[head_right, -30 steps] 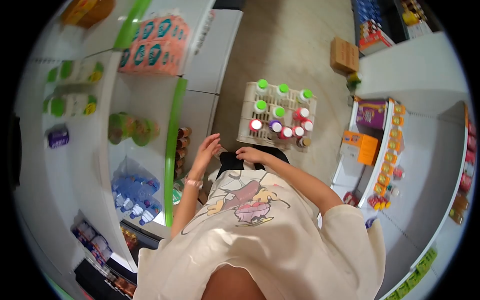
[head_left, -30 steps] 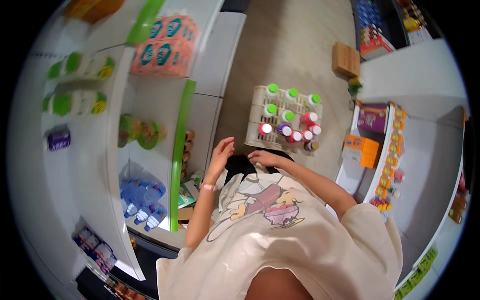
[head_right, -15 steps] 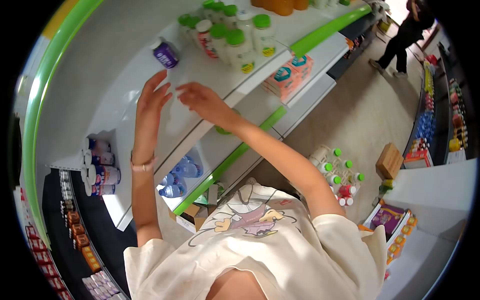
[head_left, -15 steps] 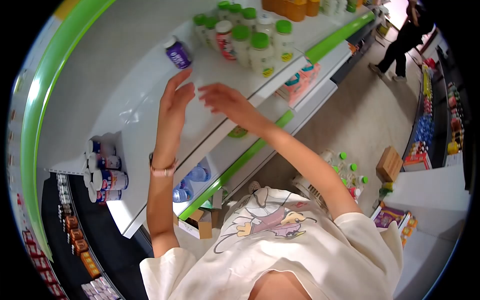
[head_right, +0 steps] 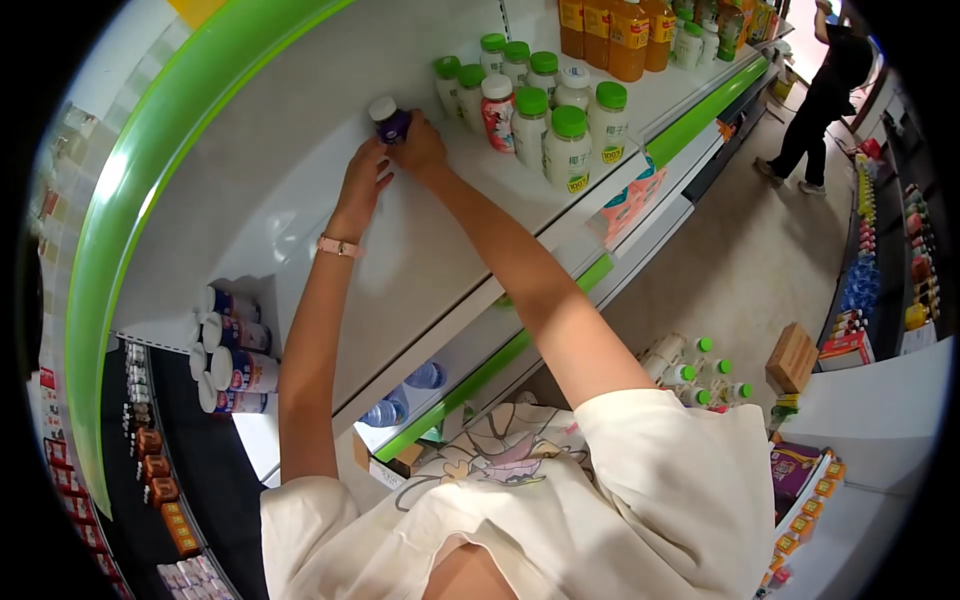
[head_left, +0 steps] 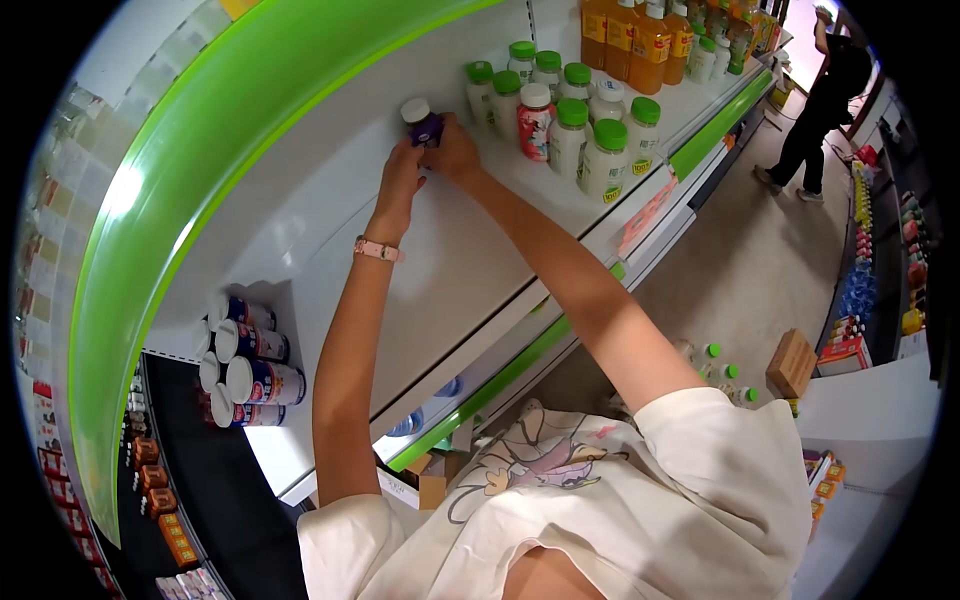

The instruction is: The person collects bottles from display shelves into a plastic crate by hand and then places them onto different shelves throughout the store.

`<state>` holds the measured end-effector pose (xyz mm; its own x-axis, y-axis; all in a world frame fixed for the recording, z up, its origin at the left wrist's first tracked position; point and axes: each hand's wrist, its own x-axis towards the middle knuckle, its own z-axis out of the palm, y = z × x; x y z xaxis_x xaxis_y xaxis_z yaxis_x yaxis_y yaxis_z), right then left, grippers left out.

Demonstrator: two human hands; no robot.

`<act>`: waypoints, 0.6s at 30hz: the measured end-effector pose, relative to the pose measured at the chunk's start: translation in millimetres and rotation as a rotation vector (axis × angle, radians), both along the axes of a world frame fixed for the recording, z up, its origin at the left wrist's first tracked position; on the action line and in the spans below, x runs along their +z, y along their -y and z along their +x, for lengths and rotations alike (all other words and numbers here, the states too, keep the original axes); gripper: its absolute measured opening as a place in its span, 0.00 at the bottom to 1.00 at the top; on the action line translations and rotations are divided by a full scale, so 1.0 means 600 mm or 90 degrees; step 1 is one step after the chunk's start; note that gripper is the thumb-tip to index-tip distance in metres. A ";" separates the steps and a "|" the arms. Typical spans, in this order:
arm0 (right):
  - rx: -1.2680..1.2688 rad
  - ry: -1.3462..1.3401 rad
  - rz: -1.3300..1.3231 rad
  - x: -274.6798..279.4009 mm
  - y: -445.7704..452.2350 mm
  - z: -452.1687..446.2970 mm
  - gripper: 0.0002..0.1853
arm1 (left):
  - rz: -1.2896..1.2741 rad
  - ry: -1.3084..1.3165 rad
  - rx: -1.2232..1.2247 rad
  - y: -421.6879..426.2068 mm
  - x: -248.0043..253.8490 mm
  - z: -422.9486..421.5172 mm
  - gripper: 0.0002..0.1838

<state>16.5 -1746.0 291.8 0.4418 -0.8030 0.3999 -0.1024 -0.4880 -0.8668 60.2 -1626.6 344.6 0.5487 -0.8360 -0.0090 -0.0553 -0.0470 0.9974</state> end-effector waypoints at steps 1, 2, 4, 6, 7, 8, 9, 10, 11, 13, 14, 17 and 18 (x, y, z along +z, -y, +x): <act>0.024 -0.047 -0.008 0.001 -0.003 -0.009 0.36 | 0.006 0.012 0.009 -0.004 -0.004 -0.004 0.31; 0.046 -0.096 -0.011 0.016 -0.017 -0.031 0.36 | 0.004 0.023 0.011 -0.015 -0.003 -0.014 0.32; 0.084 -0.134 -0.011 0.029 -0.053 -0.090 0.36 | 0.004 0.042 0.010 -0.050 0.010 -0.051 0.32; 0.117 -0.110 -0.016 0.037 -0.095 -0.162 0.36 | 0.004 0.010 0.005 -0.093 0.013 -0.096 0.31; 0.154 -0.094 -0.025 0.038 -0.108 -0.199 0.36 | 0.002 -0.006 0.003 -0.112 0.014 -0.121 0.30; 0.193 -0.079 -0.028 0.034 -0.123 -0.242 0.36 | 0.000 0.006 -0.017 -0.130 0.012 -0.149 0.29; 0.230 -0.062 -0.028 0.031 -0.143 -0.286 0.35 | 0.001 0.019 -0.037 -0.150 0.010 -0.177 0.28; 0.259 -0.054 -0.013 0.040 -0.164 -0.336 0.35 | 0.000 0.034 -0.059 -0.168 0.009 -0.204 0.27; 0.285 -0.044 0.000 0.049 -0.183 -0.385 0.34 | 0.017 0.142 -0.068 -0.188 0.007 -0.236 0.26; 0.226 -0.135 -0.134 0.042 -0.215 -0.470 0.33 | 0.049 0.299 -0.118 -0.229 0.001 -0.303 0.24; 0.216 -0.171 -0.159 0.033 -0.228 -0.516 0.33 | 0.059 0.349 -0.159 -0.242 0.001 -0.339 0.25; 0.201 -0.252 -0.163 -0.020 -0.260 -0.647 0.34 | 0.163 0.264 -0.231 -0.252 -0.012 -0.453 0.24; 0.206 -0.258 -0.145 -0.052 -0.269 -0.688 0.34 | 0.191 0.183 -0.259 -0.248 -0.039 -0.483 0.24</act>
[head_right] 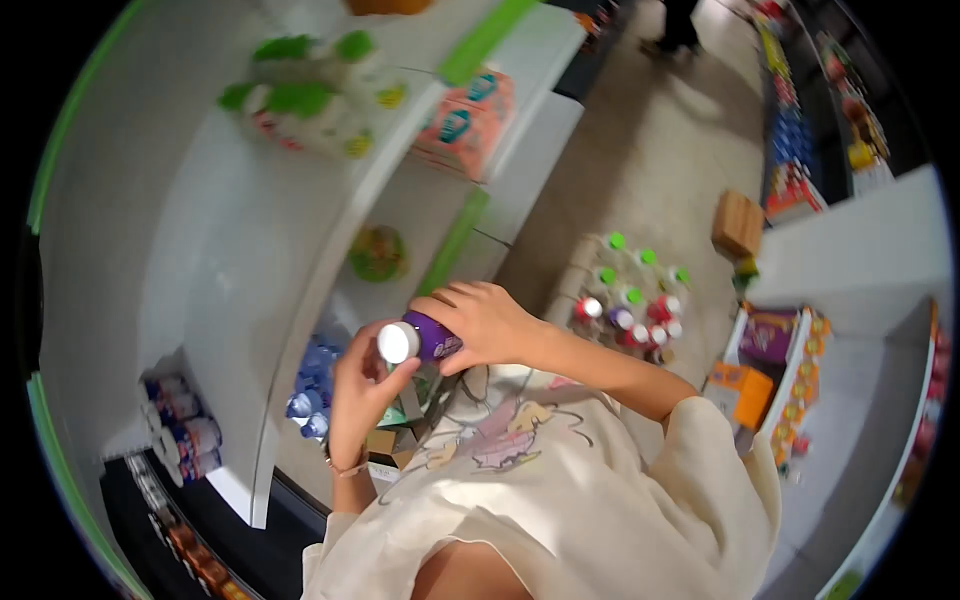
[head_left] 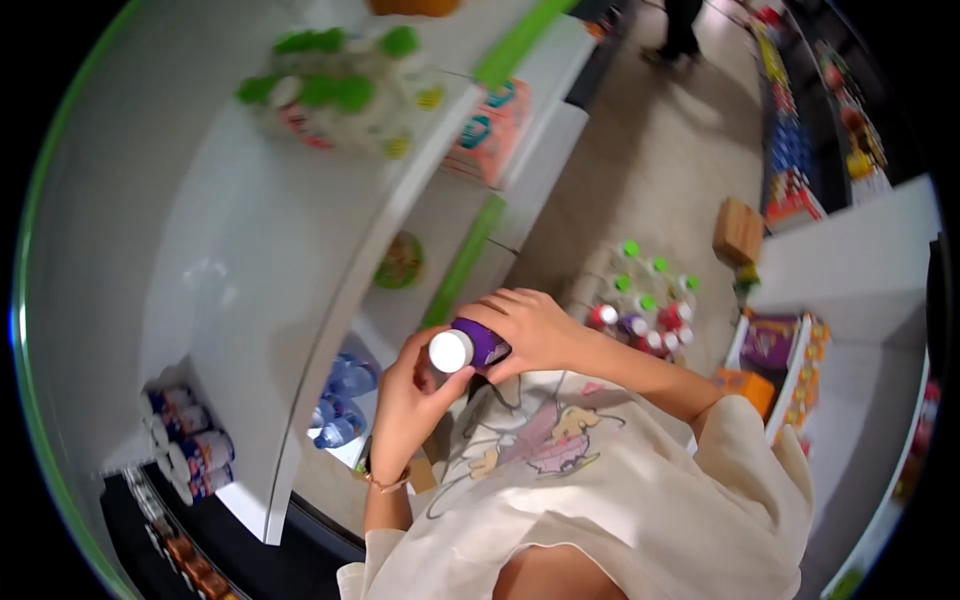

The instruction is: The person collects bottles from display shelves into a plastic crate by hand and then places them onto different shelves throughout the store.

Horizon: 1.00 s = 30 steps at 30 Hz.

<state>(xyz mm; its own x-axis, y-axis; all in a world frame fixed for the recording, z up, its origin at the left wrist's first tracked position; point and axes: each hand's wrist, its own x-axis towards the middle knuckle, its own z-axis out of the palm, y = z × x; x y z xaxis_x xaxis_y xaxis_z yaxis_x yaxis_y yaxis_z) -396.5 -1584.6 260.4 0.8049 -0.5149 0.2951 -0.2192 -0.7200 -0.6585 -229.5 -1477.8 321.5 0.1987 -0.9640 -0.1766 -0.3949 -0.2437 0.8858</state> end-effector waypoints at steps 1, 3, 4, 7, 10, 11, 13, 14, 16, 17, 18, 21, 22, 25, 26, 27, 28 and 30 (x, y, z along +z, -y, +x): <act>-0.025 -0.028 0.028 -0.033 -0.012 -0.036 0.35 | 0.030 -0.027 -0.022 0.005 -0.041 -0.024 0.22; -0.067 -0.081 0.077 -0.102 -0.028 -0.110 0.36 | 0.064 -0.039 -0.079 0.020 -0.129 -0.082 0.21; -0.104 -0.082 0.113 -0.143 -0.035 -0.142 0.36 | 0.078 -0.047 -0.100 0.031 -0.169 -0.110 0.20; -0.200 -0.095 0.231 -0.251 -0.066 -0.227 0.34 | 0.134 0.037 -0.212 0.057 -0.271 -0.189 0.20; -0.284 -0.120 0.345 -0.354 -0.096 -0.297 0.32 | 0.144 0.164 -0.314 0.065 -0.378 -0.274 0.21; -0.291 -0.143 0.422 -0.381 -0.099 -0.321 0.32 | 0.192 0.169 -0.337 0.066 -0.423 -0.294 0.22; -0.304 -0.184 0.579 -0.427 -0.106 -0.360 0.32 | 0.225 0.171 -0.337 0.068 -0.494 -0.329 0.22; -0.311 -0.178 0.633 -0.447 -0.108 -0.376 0.32 | 0.242 0.171 -0.337 0.071 -0.521 -0.346 0.23; -0.324 -0.169 0.741 -0.484 -0.118 -0.407 0.32 | 0.293 0.153 -0.297 0.071 -0.571 -0.376 0.25; -0.329 -0.139 0.735 -0.515 -0.130 -0.419 0.32 | 0.318 0.126 -0.258 0.062 -0.609 -0.388 0.25; -0.324 -0.137 0.741 -0.527 -0.133 -0.429 0.32 | 0.340 0.100 -0.217 0.066 -0.619 -0.405 0.25; -0.326 -0.125 0.774 -0.549 -0.137 -0.444 0.35 | 0.396 0.047 -0.141 0.072 -0.647 -0.444 0.24; -0.334 -0.119 0.790 -0.553 -0.138 -0.448 0.36 | 0.398 0.044 -0.121 0.074 -0.656 -0.455 0.24; -0.342 -0.104 0.878 -0.574 -0.136 -0.461 0.38 | 0.434 0.077 -0.073 0.081 -0.687 -0.478 0.27; -0.339 -0.115 0.859 -0.581 -0.136 -0.462 0.37 | 0.447 0.076 -0.052 0.088 -0.688 -0.485 0.28; -0.336 -0.126 0.838 -0.589 -0.135 -0.464 0.37 | 0.441 0.112 -0.056 0.093 -0.688 -0.491 0.31; -0.334 -0.138 0.819 -0.599 -0.135 -0.466 0.36 | 0.438 0.116 -0.053 0.101 -0.694 -0.498 0.32; -0.346 -0.116 0.788 -0.629 -0.147 -0.470 0.34 | 0.449 0.127 -0.045 0.102 -0.701 -0.506 0.33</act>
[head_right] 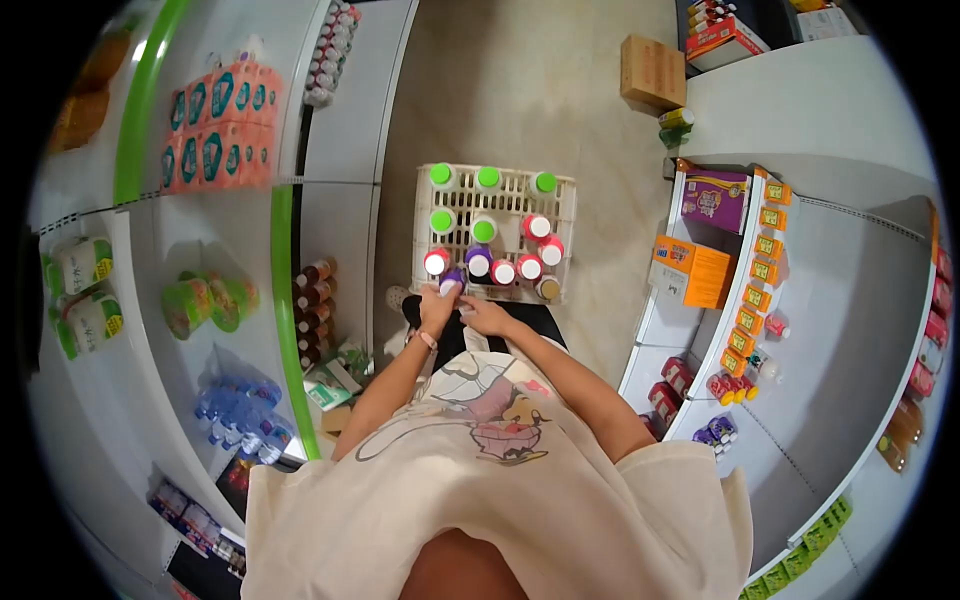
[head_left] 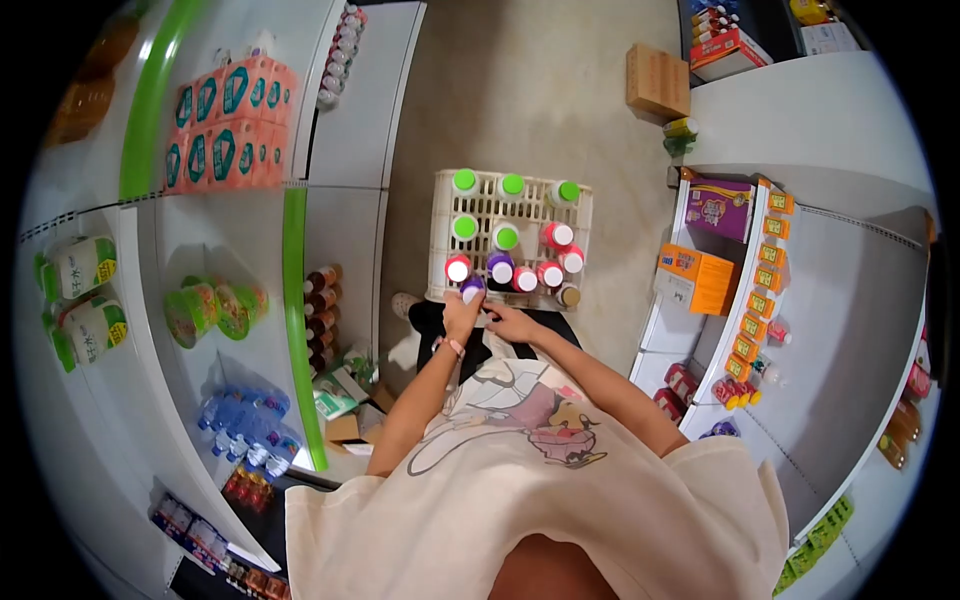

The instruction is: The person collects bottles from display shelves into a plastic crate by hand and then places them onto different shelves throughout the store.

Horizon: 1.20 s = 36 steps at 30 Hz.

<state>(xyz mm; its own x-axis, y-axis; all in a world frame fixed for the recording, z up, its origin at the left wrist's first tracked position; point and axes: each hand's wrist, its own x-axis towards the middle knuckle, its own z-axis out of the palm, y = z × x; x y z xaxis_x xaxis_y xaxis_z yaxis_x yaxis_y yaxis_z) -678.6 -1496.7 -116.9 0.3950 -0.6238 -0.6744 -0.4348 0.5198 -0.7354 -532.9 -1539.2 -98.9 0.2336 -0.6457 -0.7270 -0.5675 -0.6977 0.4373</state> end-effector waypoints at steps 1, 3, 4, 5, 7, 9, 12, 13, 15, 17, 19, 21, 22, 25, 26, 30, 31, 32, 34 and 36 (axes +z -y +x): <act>-0.006 0.004 0.023 -0.006 -0.007 -0.003 0.32 | 0.027 0.008 0.010 0.004 -0.008 -0.003 0.34; -0.013 0.003 0.060 -0.017 -0.005 -0.008 0.29 | 0.013 -0.054 0.077 -0.001 -0.050 -0.005 0.32; -0.016 0.000 0.081 -0.023 -0.009 -0.010 0.27 | 0.024 -0.123 0.129 -0.001 -0.058 -0.007 0.30; -0.019 -0.003 0.103 -0.027 -0.018 -0.013 0.26 | -0.002 -0.130 0.162 -0.002 -0.066 -0.011 0.28; -0.033 -0.016 0.089 -0.033 -0.027 -0.023 0.21 | 0.009 -0.211 0.166 0.015 -0.061 -0.008 0.22; -0.053 -0.025 0.096 -0.044 -0.036 -0.036 0.21 | 0.003 -0.234 0.205 0.018 -0.065 -0.011 0.17; -0.022 -0.081 0.100 -0.040 -0.033 -0.055 0.21 | 0.031 -0.271 0.175 0.027 -0.062 -0.001 0.17; -0.024 -0.099 0.090 -0.035 -0.033 -0.060 0.21 | 0.022 -0.282 0.183 0.026 -0.061 0.001 0.17; -0.017 -0.090 0.078 -0.044 -0.035 -0.074 0.20 | 0.029 -0.235 0.153 0.026 -0.051 0.010 0.18; -0.003 -0.090 0.076 -0.056 -0.037 -0.089 0.20 | 0.042 -0.214 0.140 0.019 -0.049 0.022 0.21; 0.006 -0.110 0.044 -0.069 -0.046 -0.098 0.19 | 0.012 -0.157 0.119 0.002 -0.051 0.036 0.22; 0.035 -0.133 0.023 -0.079 -0.050 -0.109 0.17 | -0.050 -0.081 0.068 -0.019 -0.067 0.058 0.23; 0.046 -0.153 0.015 -0.078 -0.053 -0.114 0.17 | -0.038 -0.068 0.054 -0.035 -0.079 0.072 0.23; 0.079 -0.208 -0.013 -0.071 -0.069 -0.131 0.16 | -0.083 0.003 0.011 -0.089 -0.055 0.108 0.23; 0.089 -0.223 -0.025 -0.072 -0.074 -0.138 0.15 | -0.085 0.006 0.021 -0.117 -0.062 0.124 0.23; 0.103 -0.242 -0.066 -0.043 -0.082 -0.147 0.15 | -0.079 -0.058 0.130 -0.225 -0.047 0.185 0.20; 0.133 -0.219 -0.027 -0.041 -0.078 -0.148 0.19 | -0.073 -0.097 0.172 -0.258 -0.038 0.198 0.19; 0.113 -0.175 -0.002 -0.028 -0.078 -0.140 0.19 | -0.079 -0.101 0.205 -0.297 -0.042 0.210 0.18; 0.073 -0.091 0.047 0.027 -0.073 -0.123 0.18 | -0.095 -0.111 0.271 -0.376 -0.065 0.234 0.17; 0.064 -0.021 0.046 0.078 -0.068 -0.095 0.17 | -0.093 -0.107 0.357 -0.459 -0.081 0.245 0.16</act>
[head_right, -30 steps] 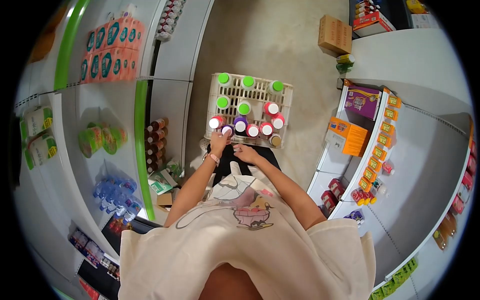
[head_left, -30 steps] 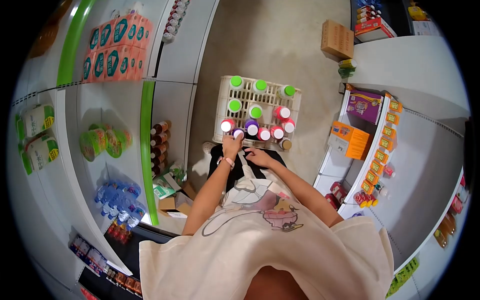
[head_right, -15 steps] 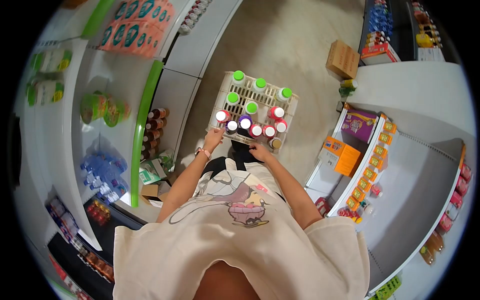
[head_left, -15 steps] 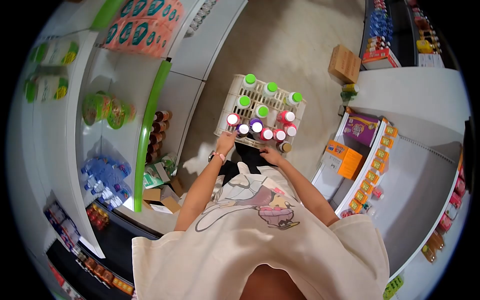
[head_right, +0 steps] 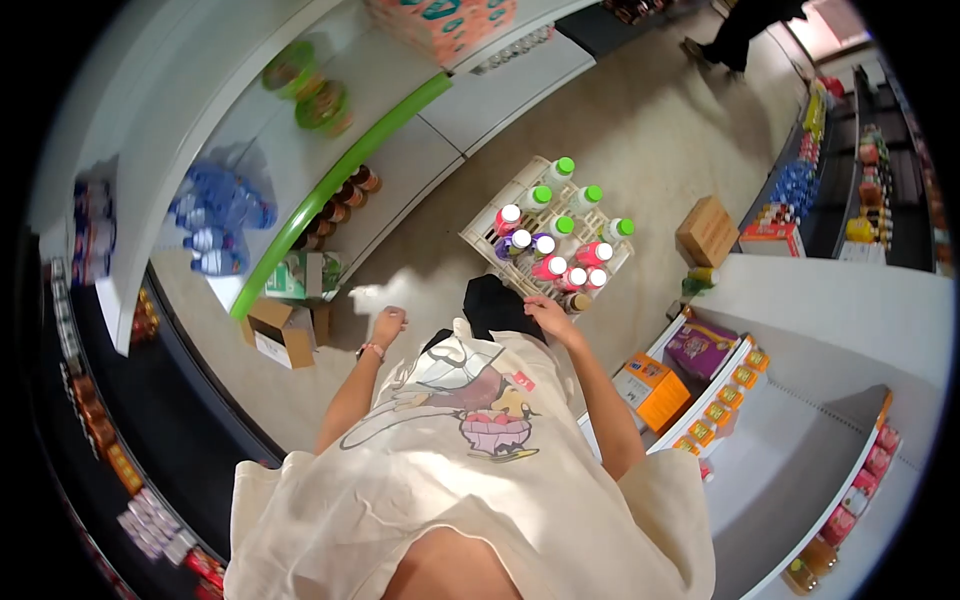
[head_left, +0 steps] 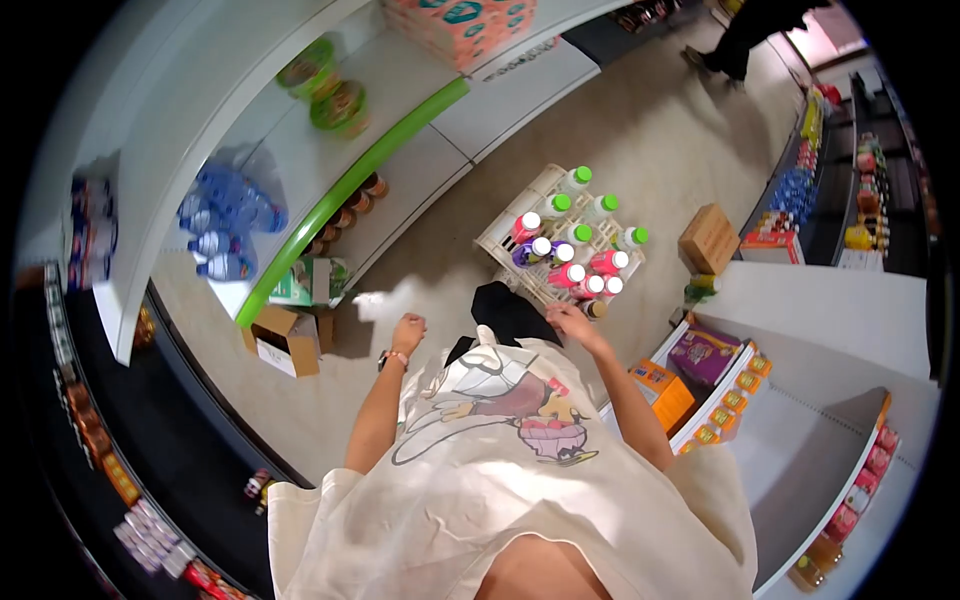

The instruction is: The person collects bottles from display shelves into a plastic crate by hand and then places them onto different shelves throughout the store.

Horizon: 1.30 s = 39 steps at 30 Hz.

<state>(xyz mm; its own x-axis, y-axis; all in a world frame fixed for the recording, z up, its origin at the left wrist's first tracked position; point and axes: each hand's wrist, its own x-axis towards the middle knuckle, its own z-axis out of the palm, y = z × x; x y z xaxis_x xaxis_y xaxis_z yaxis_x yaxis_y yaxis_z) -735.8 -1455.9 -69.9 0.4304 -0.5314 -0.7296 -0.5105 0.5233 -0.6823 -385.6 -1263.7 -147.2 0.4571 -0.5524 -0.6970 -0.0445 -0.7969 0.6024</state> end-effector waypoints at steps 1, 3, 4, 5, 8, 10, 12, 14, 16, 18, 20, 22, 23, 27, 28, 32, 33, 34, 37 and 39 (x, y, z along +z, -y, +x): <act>-0.013 0.037 0.013 0.044 0.004 0.023 0.17 | 0.006 -0.003 0.044 -0.042 -0.008 0.005 0.16; 0.001 0.106 -0.009 0.182 -0.004 0.085 0.17 | -0.006 -0.023 0.114 -0.140 -0.037 0.008 0.16; 0.027 0.138 -0.048 0.281 -0.011 0.119 0.18 | -0.013 -0.034 0.148 -0.182 -0.048 0.000 0.16; 0.078 0.176 -0.101 0.361 -0.021 0.139 0.18 | 0.008 -0.042 0.158 -0.218 -0.042 -0.012 0.16; 0.193 0.344 -0.191 0.595 -0.089 0.146 0.21 | 0.051 -0.028 0.128 -0.318 -0.017 -0.034 0.15; -0.059 0.448 -0.362 0.691 -0.230 0.105 0.11 | 0.052 0.033 0.055 -0.381 -0.025 -0.041 0.15; -0.038 0.697 -0.563 0.773 -0.309 0.112 0.07 | 0.037 -0.022 0.175 -0.428 -0.022 -0.044 0.14; 0.690 1.250 -0.206 0.861 -0.292 0.177 0.11 | 0.025 -0.031 0.231 -0.459 -0.007 -0.048 0.14; 0.865 1.162 -0.288 0.911 -0.366 0.147 0.12 | 0.020 0.006 0.223 -0.481 0.037 -0.047 0.15; 0.933 1.192 -0.406 0.926 -0.411 0.169 0.10 | -0.011 0.064 0.160 -0.527 -0.020 -0.040 0.17; 0.980 1.173 -0.435 0.941 -0.438 0.181 0.10 | -0.015 0.089 0.183 -0.554 -0.029 -0.045 0.17; 0.989 1.182 -0.448 0.953 -0.460 0.192 0.10 | 0.017 0.097 0.207 -0.585 -0.037 -0.052 0.17; 0.975 1.201 -0.441 0.956 -0.469 0.198 0.10 | 0.023 0.081 0.247 -0.599 -0.040 -0.058 0.17; 0.894 1.266 -0.381 0.965 -0.491 0.236 0.08 | 0.011 0.048 0.344 -0.646 -0.004 -0.070 0.16; 0.962 1.259 -0.365 0.967 -0.490 0.245 0.08 | 0.011 0.046 0.361 -0.654 0.003 -0.068 0.16; 1.107 1.226 -0.319 0.970 -0.484 0.291 0.08 | 0.018 0.051 0.397 -0.685 -0.005 -0.066 0.15; 1.114 1.221 -0.310 0.971 -0.483 0.306 0.09 | 0.024 0.055 0.402 -0.687 -0.018 -0.062 0.14; 1.101 1.230 -0.302 0.973 -0.480 0.322 0.09 | 0.030 0.059 0.410 -0.686 -0.032 -0.054 0.14; 1.064 1.280 -0.278 0.973 -0.470 0.369 0.09 | 0.038 0.057 0.402 -0.671 -0.022 -0.016 0.15; 1.043 1.344 -0.281 0.971 -0.463 0.396 0.09 | 0.039 0.047 0.403 -0.651 0.029 -0.003 0.15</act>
<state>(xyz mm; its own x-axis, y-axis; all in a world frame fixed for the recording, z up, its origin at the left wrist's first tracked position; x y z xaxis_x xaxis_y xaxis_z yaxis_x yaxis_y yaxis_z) -498.4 -1178.3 512.6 0.0130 0.6868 0.7267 0.7831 0.4449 -0.4345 -387.7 -872.9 -129.9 0.7298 -0.1195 -0.6732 0.4070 -0.7152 0.5682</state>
